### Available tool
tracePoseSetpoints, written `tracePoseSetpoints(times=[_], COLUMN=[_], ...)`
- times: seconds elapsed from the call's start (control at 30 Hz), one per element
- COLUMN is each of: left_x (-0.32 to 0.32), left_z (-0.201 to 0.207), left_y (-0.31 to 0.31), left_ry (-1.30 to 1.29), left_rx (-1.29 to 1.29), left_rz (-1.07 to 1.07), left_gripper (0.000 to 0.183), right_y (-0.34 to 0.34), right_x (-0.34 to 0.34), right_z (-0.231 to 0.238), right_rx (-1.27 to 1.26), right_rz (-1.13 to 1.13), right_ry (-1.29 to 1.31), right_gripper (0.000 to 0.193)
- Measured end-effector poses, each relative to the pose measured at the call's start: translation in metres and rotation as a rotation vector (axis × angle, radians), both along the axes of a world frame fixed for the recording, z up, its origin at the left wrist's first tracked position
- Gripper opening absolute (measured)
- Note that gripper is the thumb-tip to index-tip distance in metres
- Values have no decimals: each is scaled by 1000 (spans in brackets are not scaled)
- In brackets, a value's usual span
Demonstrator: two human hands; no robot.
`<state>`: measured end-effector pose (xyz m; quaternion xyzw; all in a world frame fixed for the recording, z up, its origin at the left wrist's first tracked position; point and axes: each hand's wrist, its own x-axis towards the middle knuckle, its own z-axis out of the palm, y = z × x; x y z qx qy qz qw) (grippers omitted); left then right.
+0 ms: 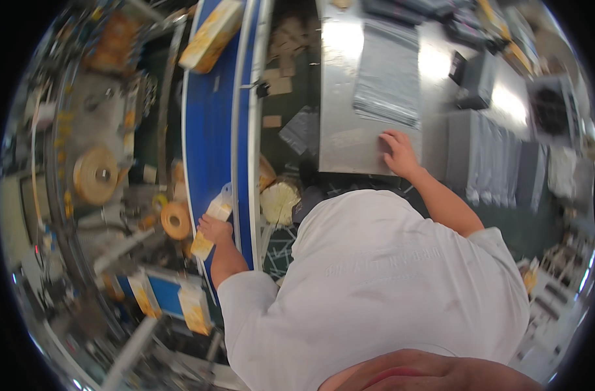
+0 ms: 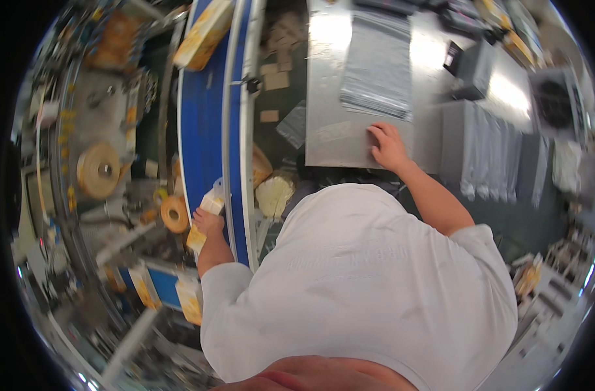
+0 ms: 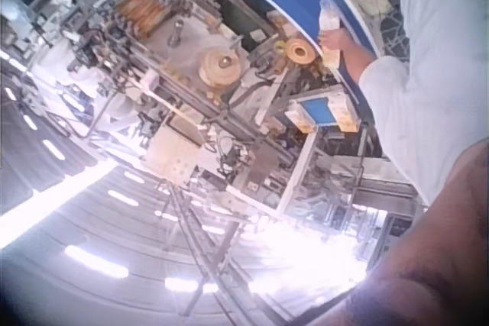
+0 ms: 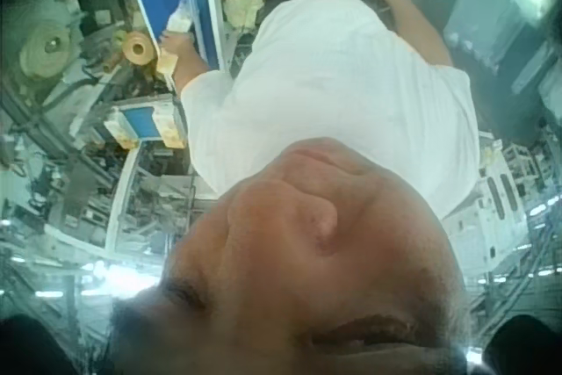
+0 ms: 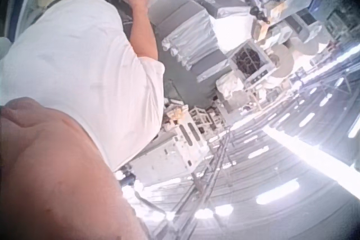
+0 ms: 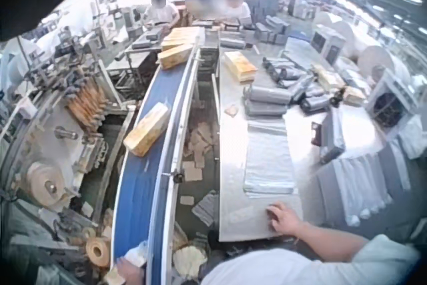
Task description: The person repeatedly picks up small yellow boxes from a conveyor belt, places them into grey poly mailers on a metal table, folds the mailers closed, and moves them to a stack. This process is repeated continuously.
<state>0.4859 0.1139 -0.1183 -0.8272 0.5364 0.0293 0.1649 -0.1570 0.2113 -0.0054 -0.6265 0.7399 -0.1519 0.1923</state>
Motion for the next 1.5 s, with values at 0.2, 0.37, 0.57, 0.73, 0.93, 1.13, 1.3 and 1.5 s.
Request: tracePoseSetpoints(times=[0.2,0.37,0.57,0.73,0.93,1.13,1.3,1.5], left_x=[-50,-114,-365,-531,-583,-589,-620,-633], left_z=[50,167,260,111,100,97,127,112], left_y=[-104,-208,-194,-97,-126,-147,-139,-117], left_ry=[224,813,1570,990,1588,1505,977,957], left_rx=[37,-381,77,-92,133,276,182,-172], left_rz=[-307,-411,-808,-901,-401,-669,-1350,-930], left_gripper=[70,95,92,90,98,84,45,64], right_y=[11,9,-28,-27,-15,-42,-52,-27], right_x=[-16,-14,11,-12,-99,-137,-145,-122], right_z=[-6,5,52,18,-22,-7,21,44], right_rx=[26,48,-318,-279,-260,85,14,-130], right_rz=[16,-272,-196,-475,-309,-180,-239,-72], right_ry=[-48,-337,-917,-1019,-179,134,-74,77], right_gripper=[54,52,65,65,58,65,76,73])
